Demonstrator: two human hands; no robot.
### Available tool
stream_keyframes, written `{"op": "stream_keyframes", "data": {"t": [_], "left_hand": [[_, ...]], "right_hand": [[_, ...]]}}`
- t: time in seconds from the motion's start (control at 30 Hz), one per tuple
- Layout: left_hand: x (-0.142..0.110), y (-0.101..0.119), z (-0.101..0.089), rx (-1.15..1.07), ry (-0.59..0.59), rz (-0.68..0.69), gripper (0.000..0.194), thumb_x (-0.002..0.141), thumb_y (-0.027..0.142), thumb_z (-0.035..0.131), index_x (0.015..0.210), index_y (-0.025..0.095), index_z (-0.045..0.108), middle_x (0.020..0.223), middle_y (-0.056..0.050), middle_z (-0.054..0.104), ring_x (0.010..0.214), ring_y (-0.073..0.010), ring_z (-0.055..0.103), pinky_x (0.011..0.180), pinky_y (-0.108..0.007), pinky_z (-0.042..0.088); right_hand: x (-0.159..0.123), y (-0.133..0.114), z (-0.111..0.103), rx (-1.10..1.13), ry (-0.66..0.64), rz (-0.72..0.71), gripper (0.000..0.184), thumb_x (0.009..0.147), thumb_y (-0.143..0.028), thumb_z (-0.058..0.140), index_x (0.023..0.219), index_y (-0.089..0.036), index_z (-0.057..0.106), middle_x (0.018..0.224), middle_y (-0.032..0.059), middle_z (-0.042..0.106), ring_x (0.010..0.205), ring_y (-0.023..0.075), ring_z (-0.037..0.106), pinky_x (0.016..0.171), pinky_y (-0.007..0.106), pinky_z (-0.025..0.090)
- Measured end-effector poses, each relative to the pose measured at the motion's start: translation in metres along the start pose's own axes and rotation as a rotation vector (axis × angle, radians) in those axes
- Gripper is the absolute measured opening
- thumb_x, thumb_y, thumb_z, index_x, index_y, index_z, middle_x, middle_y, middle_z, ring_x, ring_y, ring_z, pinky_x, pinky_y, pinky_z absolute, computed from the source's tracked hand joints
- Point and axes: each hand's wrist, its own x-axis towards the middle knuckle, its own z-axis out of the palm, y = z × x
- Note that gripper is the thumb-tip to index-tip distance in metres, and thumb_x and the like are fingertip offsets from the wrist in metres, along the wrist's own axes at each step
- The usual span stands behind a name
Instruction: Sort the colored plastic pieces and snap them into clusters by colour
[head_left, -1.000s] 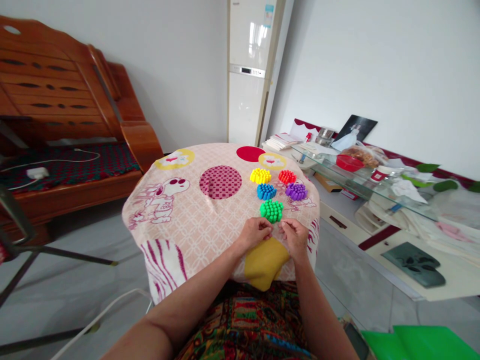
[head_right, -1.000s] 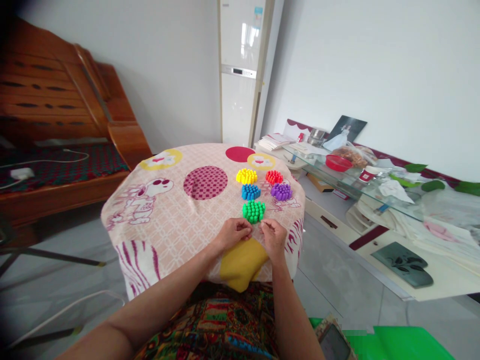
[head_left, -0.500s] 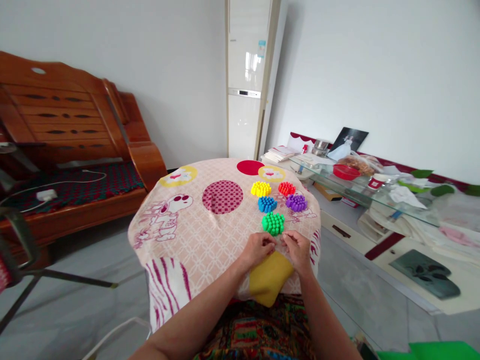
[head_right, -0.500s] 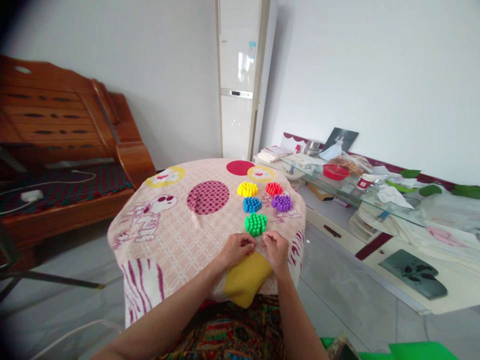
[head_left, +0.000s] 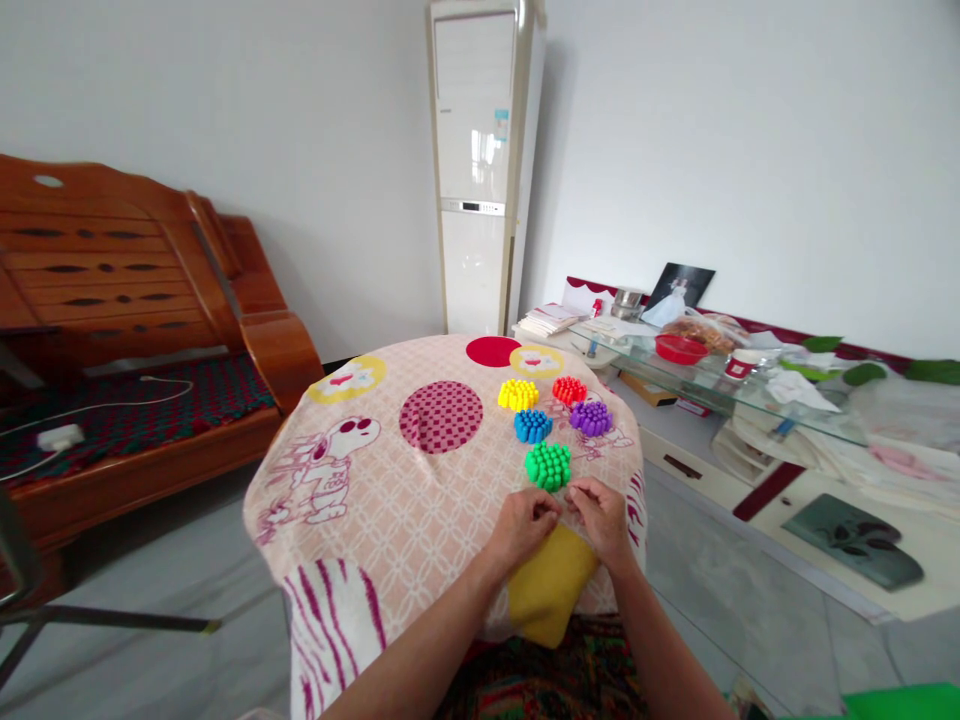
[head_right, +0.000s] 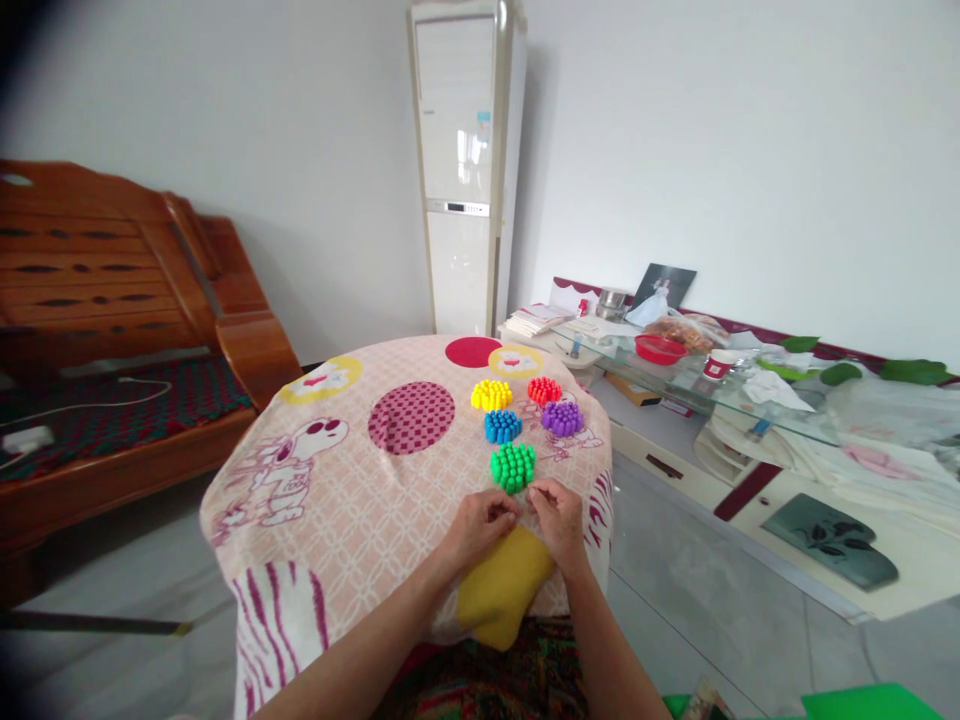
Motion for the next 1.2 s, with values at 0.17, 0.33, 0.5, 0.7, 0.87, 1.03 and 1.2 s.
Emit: {"op": "stream_keyframes", "data": {"t": [0.17, 0.33, 0.5, 0.7, 0.87, 1.03, 1.2], "left_hand": [[-0.002, 0.002, 0.000, 0.049, 0.013, 0.023, 0.019, 0.073, 0.008, 0.057, 0.079, 0.016, 0.073, 0.077, -0.002, 0.068, 0.072, -0.0140, 0.060, 0.069, -0.024, 0.044], [-0.006, 0.006, 0.000, 0.065, -0.001, 0.052, 0.018, 0.073, 0.008, 0.056, 0.078, 0.016, 0.071, 0.078, -0.003, 0.067, 0.075, -0.0152, 0.060, 0.072, -0.026, 0.044], [-0.009, 0.007, -0.002, 0.087, -0.032, 0.033, 0.017, 0.074, 0.011, 0.055, 0.078, 0.017, 0.070, 0.080, -0.004, 0.066, 0.074, -0.0167, 0.060, 0.072, -0.028, 0.045], [-0.012, 0.009, -0.002, 0.082, -0.079, 0.034, 0.017, 0.076, 0.013, 0.053, 0.077, 0.019, 0.069, 0.081, -0.005, 0.065, 0.076, -0.0189, 0.060, 0.073, -0.030, 0.045], [-0.014, 0.008, -0.002, 0.070, -0.104, 0.033, 0.015, 0.077, 0.012, 0.053, 0.078, 0.017, 0.067, 0.082, -0.004, 0.064, 0.080, -0.0171, 0.060, 0.074, -0.028, 0.044], [-0.014, 0.007, -0.001, 0.054, -0.110, 0.036, 0.016, 0.078, 0.010, 0.052, 0.079, 0.018, 0.066, 0.083, -0.003, 0.064, 0.084, -0.0169, 0.060, 0.077, -0.028, 0.044], [-0.016, 0.006, 0.001, 0.020, -0.110, 0.030, 0.017, 0.078, 0.009, 0.053, 0.079, 0.019, 0.067, 0.085, -0.003, 0.065, 0.085, -0.0177, 0.061, 0.076, -0.028, 0.044]], "right_hand": [[-0.002, 0.004, 0.002, -0.001, -0.005, 0.028, 0.027, 0.076, -0.044, 0.063, 0.079, -0.018, 0.072, 0.067, 0.0047, 0.070, 0.061, 0.0214, 0.065, 0.051, 0.029, 0.047], [0.004, 0.011, -0.002, -0.020, 0.026, 0.073, 0.032, 0.078, -0.048, 0.062, 0.083, -0.017, 0.072, 0.065, 0.0044, 0.069, 0.053, 0.0193, 0.060, 0.047, 0.028, 0.043], [0.041, 0.011, -0.024, -0.162, 0.212, 0.032, 0.037, 0.081, -0.050, 0.057, 0.080, -0.017, 0.072, 0.066, 0.0055, 0.071, 0.057, 0.0204, 0.061, 0.053, 0.029, 0.046], [0.098, 0.025, -0.058, -0.374, 0.333, -0.060, 0.037, 0.079, -0.046, 0.052, 0.078, -0.016, 0.074, 0.066, 0.0076, 0.071, 0.063, 0.0227, 0.062, 0.060, 0.031, 0.045], [0.146, 0.018, -0.058, -0.663, 0.370, -0.132, 0.038, 0.080, -0.041, 0.049, 0.082, -0.015, 0.077, 0.077, 0.0125, 0.075, 0.069, 0.0244, 0.064, 0.067, 0.033, 0.044], [0.195, -0.011, -0.004, -0.867, -0.071, -0.231, 0.024, 0.080, -0.025, 0.055, 0.070, -0.018, 0.075, 0.079, 0.0112, 0.075, 0.073, 0.0214, 0.065, 0.069, 0.030, 0.043], [0.234, -0.009, 0.053, -0.813, -0.177, -0.042, 0.008, 0.068, -0.020, 0.074, 0.062, -0.016, 0.070, 0.069, 0.0128, 0.072, 0.076, 0.0254, 0.067, 0.069, 0.032, 0.045]]}}
